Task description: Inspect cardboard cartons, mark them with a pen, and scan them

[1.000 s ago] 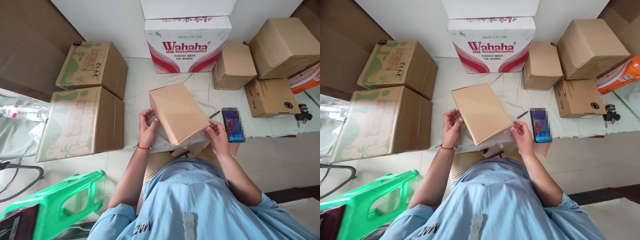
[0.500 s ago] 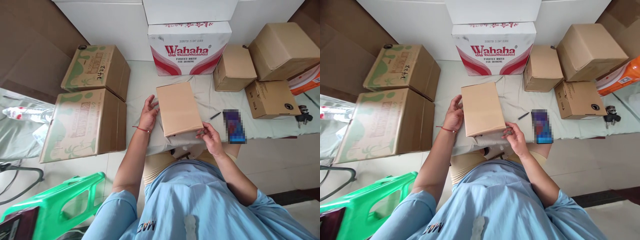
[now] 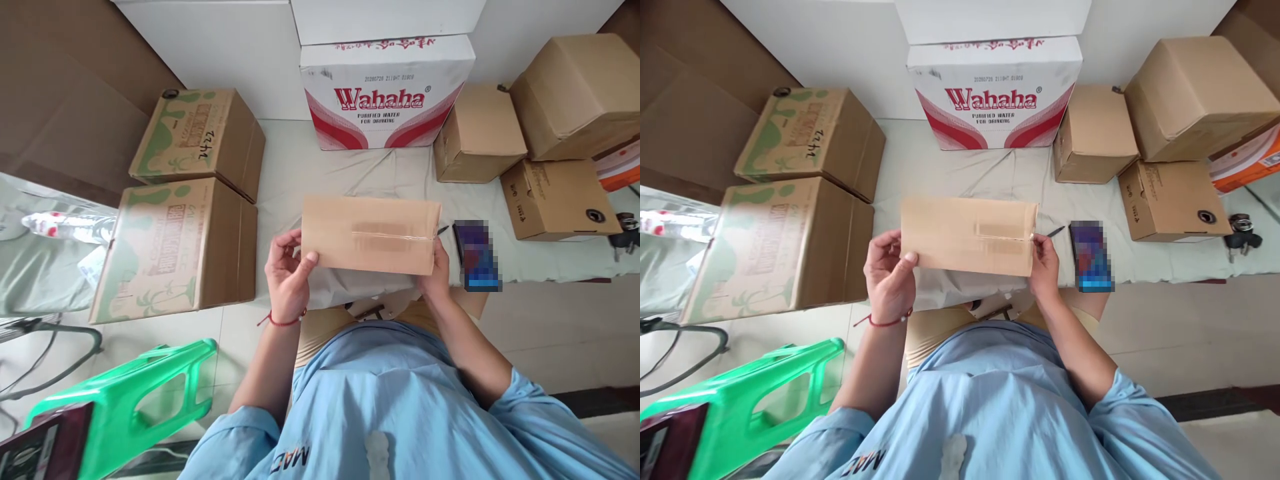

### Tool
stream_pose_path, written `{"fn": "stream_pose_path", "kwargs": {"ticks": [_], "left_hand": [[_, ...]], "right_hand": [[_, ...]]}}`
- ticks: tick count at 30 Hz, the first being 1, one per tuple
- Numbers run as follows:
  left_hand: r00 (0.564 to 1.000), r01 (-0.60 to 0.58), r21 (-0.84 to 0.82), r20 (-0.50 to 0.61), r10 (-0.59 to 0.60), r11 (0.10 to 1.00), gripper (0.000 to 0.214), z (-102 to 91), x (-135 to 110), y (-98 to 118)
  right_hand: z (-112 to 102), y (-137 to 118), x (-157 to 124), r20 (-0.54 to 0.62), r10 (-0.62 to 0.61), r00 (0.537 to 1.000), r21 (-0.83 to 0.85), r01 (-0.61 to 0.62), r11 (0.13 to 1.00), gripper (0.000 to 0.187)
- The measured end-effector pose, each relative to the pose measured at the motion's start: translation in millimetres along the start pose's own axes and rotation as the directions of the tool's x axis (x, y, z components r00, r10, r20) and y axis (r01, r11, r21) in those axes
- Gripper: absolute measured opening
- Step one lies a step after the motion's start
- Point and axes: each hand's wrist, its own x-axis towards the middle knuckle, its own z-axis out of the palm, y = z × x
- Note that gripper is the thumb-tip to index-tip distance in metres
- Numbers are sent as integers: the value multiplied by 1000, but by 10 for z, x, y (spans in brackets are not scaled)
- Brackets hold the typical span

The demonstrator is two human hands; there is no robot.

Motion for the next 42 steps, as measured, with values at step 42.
{"fn": "stream_pose_path", "kwargs": {"ticks": [42], "left_hand": [[982,-188,-92,-39,185,978,49,65,-486,172]], "right_hand": [[-115,-160,-192,93,-357,929,-232,369,900,38]]}}
